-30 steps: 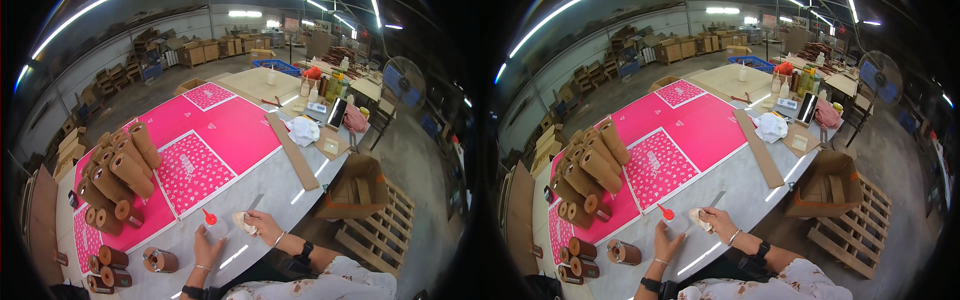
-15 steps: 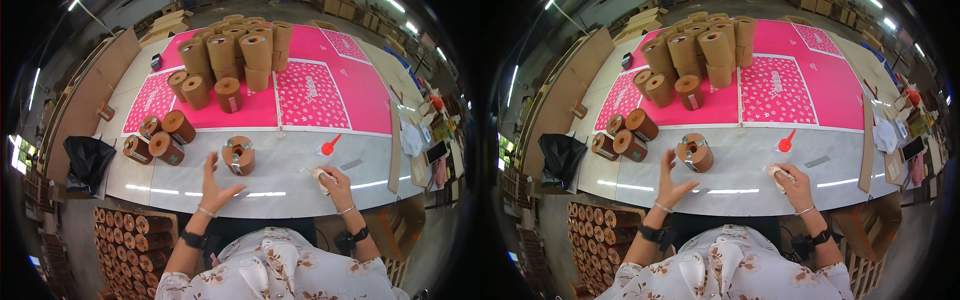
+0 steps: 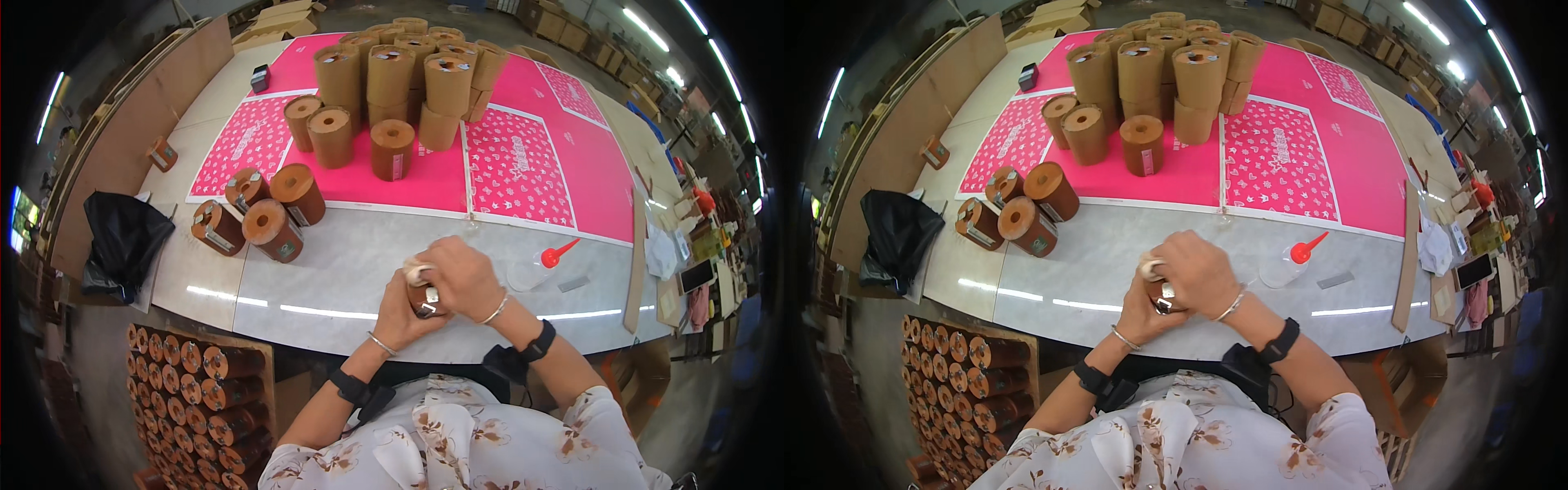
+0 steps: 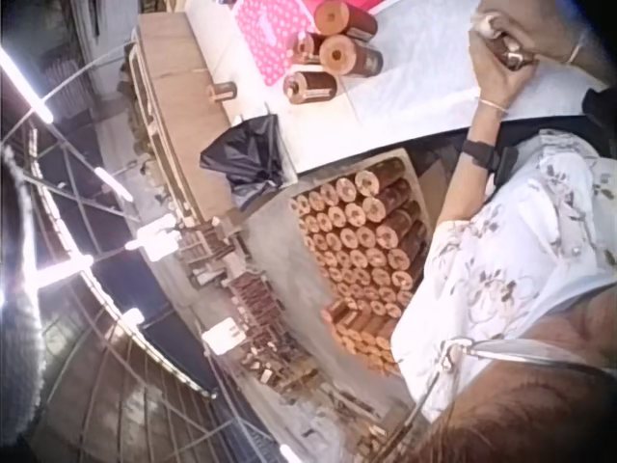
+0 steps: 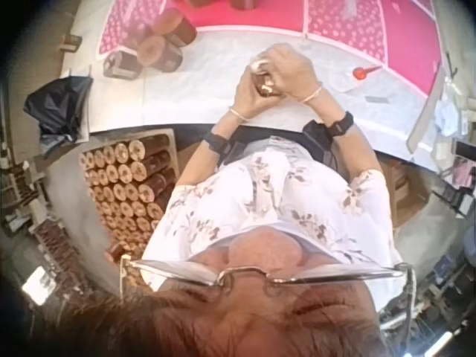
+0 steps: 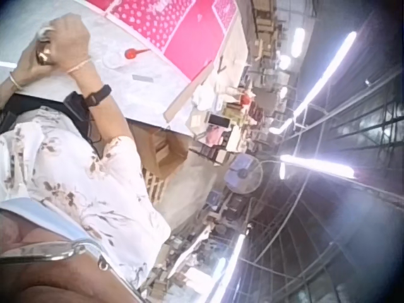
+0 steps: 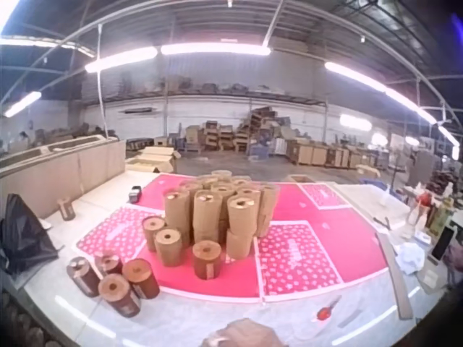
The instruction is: Cleaning and wiping cylindrical wooden furniture components with a cloth and cleaning fluid.
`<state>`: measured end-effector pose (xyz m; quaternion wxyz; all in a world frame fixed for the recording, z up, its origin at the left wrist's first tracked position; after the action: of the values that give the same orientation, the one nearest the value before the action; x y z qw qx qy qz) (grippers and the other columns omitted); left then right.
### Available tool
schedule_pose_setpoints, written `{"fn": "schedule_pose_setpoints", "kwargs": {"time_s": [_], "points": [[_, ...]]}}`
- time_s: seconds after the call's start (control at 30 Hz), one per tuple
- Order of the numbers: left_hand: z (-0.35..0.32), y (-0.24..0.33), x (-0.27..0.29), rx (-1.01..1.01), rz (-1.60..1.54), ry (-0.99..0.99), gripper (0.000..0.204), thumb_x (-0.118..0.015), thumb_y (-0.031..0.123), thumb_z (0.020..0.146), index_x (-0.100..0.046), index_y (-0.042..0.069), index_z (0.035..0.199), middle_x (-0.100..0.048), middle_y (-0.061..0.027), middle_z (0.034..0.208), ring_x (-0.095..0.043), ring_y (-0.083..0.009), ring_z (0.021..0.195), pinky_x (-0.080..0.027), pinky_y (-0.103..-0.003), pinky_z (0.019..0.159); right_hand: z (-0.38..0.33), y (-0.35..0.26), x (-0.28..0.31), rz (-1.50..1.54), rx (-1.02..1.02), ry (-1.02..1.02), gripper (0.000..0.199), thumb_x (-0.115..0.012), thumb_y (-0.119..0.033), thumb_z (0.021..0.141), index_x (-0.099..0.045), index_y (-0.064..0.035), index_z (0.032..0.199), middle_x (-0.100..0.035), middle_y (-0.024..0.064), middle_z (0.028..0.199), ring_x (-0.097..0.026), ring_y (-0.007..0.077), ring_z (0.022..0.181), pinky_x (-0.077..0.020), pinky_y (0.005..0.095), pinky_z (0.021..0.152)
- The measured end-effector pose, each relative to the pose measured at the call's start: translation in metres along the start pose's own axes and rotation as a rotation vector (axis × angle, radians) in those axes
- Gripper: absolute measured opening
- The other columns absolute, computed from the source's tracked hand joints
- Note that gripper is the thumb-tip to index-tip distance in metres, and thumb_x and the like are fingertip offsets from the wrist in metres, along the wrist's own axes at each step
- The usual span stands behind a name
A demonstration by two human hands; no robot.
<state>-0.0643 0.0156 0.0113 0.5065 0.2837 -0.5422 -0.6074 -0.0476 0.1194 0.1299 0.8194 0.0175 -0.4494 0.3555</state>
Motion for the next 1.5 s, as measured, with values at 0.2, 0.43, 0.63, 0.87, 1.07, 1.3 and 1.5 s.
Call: {"fn": "schedule_pose_setpoints", "kwargs": {"time_s": [0.2, 0.43, 0.63, 0.87, 1.07, 1.3, 1.5], "points": [[-0.001, -0.003, -0.003, -0.017, -0.108, 0.031, 0.074, -0.086, 0.026, 0.057, -0.049, 0.003, 0.118, -0.059, -0.0157, 0.107, -0.059, -0.0321, 0.096, -0.047, -0.041, 0.083, -0.013, -0.020, 0.005, 0.065, 0.073, 0.013, 0.027, -0.064, -0.005, 0.068, -0.061, -0.0059, 0.095, -0.057, 0.0105, 0.086, -0.057, 0.0298, 0.079, -0.0493, 0.0365, 0.061], [0.004, 0.007, 0.001, -0.046, -0.047, 0.011, 0.076, -0.086, 0.030, 0.058, -0.049, 0.004, 0.120, -0.059, -0.0160, 0.107, -0.058, -0.0353, 0.095, -0.046, -0.043, 0.083, -0.014, 0.016, -0.004, -0.002, -0.052, -0.111, 0.029, -0.063, -0.008, 0.068, -0.059, -0.0043, 0.097, -0.056, 0.0108, 0.084, -0.056, 0.0301, 0.079, -0.0480, 0.0398, 0.065], [0.001, 0.005, 0.003, -0.281, 0.230, 0.024, 0.076, -0.086, 0.031, 0.058, -0.050, 0.004, 0.119, -0.059, -0.0159, 0.106, -0.058, -0.0343, 0.095, -0.046, -0.042, 0.082, 0.003, -0.012, -0.014, 0.032, 0.121, -0.075, 0.026, -0.064, -0.009, 0.069, -0.059, -0.0049, 0.094, -0.055, 0.0102, 0.083, -0.056, 0.0288, 0.078, -0.0485, 0.0383, 0.064], [0.001, 0.010, 0.003, -0.142, 0.123, 0.057, 0.079, -0.087, 0.027, 0.056, -0.049, 0.004, 0.121, -0.058, -0.0154, 0.111, -0.058, -0.0333, 0.100, -0.045, -0.042, 0.088, -0.035, -0.007, 0.014, 0.096, -0.066, -0.027, 0.020, -0.066, -0.008, 0.069, -0.060, -0.0080, 0.088, -0.052, 0.0099, 0.079, -0.056, 0.0301, 0.076, -0.0482, 0.0377, 0.062], [0.002, 0.008, 0.003, -0.033, 0.105, 0.015, 0.080, -0.086, 0.026, 0.055, -0.049, 0.004, 0.123, -0.057, -0.0148, 0.112, -0.057, -0.0322, 0.103, -0.044, -0.042, 0.089, -0.006, 0.019, -0.004, 0.007, -0.082, -0.062, 0.020, -0.067, -0.008, 0.069, -0.058, -0.0070, 0.087, -0.051, 0.0099, 0.080, -0.055, 0.0294, 0.074, -0.0470, 0.0389, 0.061], [0.004, 0.018, 0.005, -0.115, 0.113, 0.015, 0.077, -0.087, 0.025, 0.055, -0.051, 0.002, 0.119, -0.059, -0.0149, 0.109, -0.059, -0.0315, 0.099, -0.047, -0.041, 0.086, -0.035, -0.003, 0.017, 0.058, -0.116, -0.028, 0.023, -0.068, -0.006, 0.071, -0.060, -0.0074, 0.092, -0.051, 0.0083, 0.079, -0.056, 0.0273, 0.075, -0.0482, 0.0366, 0.061], [0.005, 0.015, 0.005, -0.104, 0.096, 0.003, 0.075, -0.087, 0.022, 0.056, -0.051, 0.000, 0.118, -0.061, -0.0155, 0.107, -0.062, -0.0309, 0.095, -0.048, -0.040, 0.083, -0.021, 0.031, 0.006, -0.021, -0.073, -0.080, 0.014, -0.065, -0.008, 0.075, -0.059, -0.0058, 0.087, -0.058, 0.0087, 0.086, -0.056, 0.0277, 0.076, -0.0480, 0.0374, 0.062]]}}
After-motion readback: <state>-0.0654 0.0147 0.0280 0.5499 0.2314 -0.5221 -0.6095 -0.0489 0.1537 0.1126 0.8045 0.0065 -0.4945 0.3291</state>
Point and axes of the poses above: each hand's wrist, its own z-axis towards the middle knuckle, its own x-axis out of the back of the hand, y = z × x, the point moved 6 cm from there along z, towards the middle knuckle
